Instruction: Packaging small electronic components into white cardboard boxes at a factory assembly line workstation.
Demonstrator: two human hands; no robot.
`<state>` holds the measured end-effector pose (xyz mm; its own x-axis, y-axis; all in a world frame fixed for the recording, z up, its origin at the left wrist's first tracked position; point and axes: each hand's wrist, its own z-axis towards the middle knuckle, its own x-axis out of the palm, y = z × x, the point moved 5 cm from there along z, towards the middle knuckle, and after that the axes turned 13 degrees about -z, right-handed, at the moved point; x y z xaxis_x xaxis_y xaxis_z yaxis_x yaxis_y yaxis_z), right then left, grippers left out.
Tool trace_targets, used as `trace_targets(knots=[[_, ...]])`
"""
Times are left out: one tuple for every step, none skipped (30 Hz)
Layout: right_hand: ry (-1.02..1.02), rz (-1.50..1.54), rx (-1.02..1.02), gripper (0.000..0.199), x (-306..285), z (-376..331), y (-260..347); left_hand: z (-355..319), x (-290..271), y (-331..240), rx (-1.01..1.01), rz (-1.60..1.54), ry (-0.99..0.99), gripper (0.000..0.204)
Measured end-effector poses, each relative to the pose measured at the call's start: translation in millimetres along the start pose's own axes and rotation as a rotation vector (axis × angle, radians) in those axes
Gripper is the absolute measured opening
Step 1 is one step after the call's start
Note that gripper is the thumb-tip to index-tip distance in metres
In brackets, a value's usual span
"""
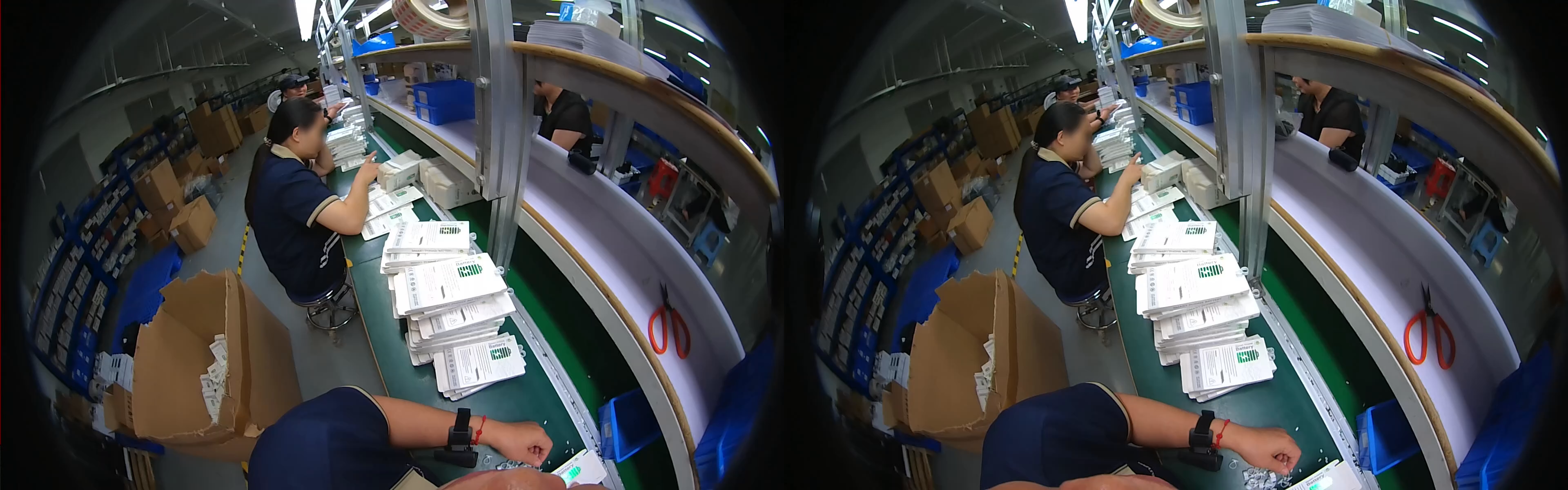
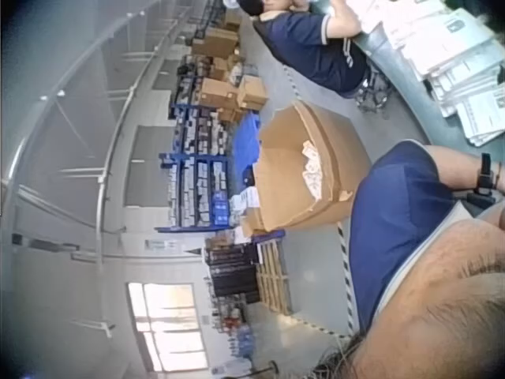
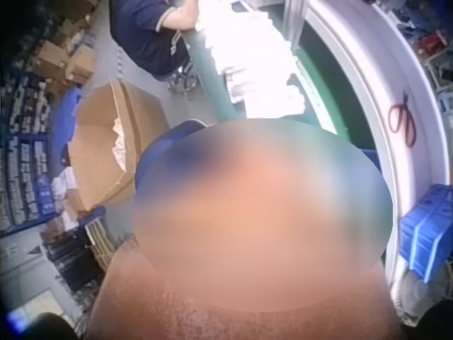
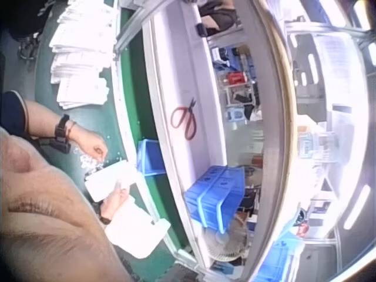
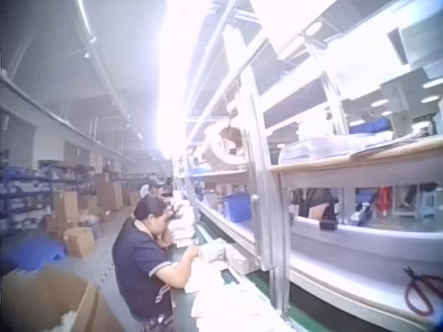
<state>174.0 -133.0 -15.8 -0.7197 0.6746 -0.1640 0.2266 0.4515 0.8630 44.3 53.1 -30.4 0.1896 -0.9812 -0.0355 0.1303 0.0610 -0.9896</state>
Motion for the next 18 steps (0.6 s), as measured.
trace_targets(knots=[[-0.006, -0.001, -0.005, 0.032, 1, -1, 1, 1, 0, -2, -0.004, 0.013, 0.006, 0.01], [0.002, 0.039, -0.037, 0.032, 4, -3, 4, 2, 1, -2, -0.008, 0.026, 0.011, 0.01], [0.01, 0.078, -0.068, 0.033, 6, -4, 7, 2, 0, -1, -0.002, 0.026, 0.014, 0.01], [0.009, 0.077, -0.071, 0.033, 7, -4, 7, 1, 1, 0, 0.004, 0.018, 0.012, 0.01], [-0.003, 0.067, -0.077, 0.033, 7, -3, 6, 1, 1, 1, 0.01, 0.01, 0.011, 0.009], [-0.016, 0.057, -0.084, 0.033, 7, -3, 6, 2, 2, 1, 0.013, 0.009, 0.012, 0.009], [-0.019, 0.056, -0.083, 0.033, 7, -5, 8, 1, 2, 1, -0.01, 0.0, 0.012, 0.01], [-0.012, 0.076, -0.093, 0.034, 10, -7, 12, 1, 1, 1, -0.032, -0.01, 0.012, 0.01], [-0.005, 0.096, -0.103, 0.035, 11, -9, 15, 1, 2, 1, -0.033, -0.013, 0.014, 0.01], [-0.008, 0.095, -0.101, 0.035, 9, -8, 12, 1, 1, 1, -0.046, -0.028, 0.0, 0.011], [0.003, 0.069, -0.079, 0.036, 7, -4, 7, 0, 0, 2, -0.059, -0.044, -0.014, 0.011], [0.015, 0.042, -0.057, 0.038, 6, -2, 3, 0, 1, 1, -0.061, -0.047, -0.012, 0.011], [0.014, 0.044, -0.055, 0.038, 6, 0, 1, 0, 0, -2, -0.06, -0.047, -0.018, 0.012], [0.026, 0.061, -0.085, 0.04, 6, 0, 1, 0, -1, -3, -0.059, -0.048, -0.025, 0.013], [0.037, 0.077, -0.115, 0.042, 7, 1, 1, 0, -2, 0, -0.061, -0.049, -0.024, 0.013], [0.035, 0.075, -0.112, 0.042, 8, -1, 5, 1, -1, 1, -0.039, -0.028, -0.012, 0.014], [0.052, 0.072, -0.133, 0.044, 11, -4, 13, 1, 0, 2, -0.017, -0.006, 0.0, 0.014], [0.069, 0.069, -0.155, 0.047, 12, -5, 18, 1, 0, 3, -0.017, -0.009, 0.0, 0.014]])
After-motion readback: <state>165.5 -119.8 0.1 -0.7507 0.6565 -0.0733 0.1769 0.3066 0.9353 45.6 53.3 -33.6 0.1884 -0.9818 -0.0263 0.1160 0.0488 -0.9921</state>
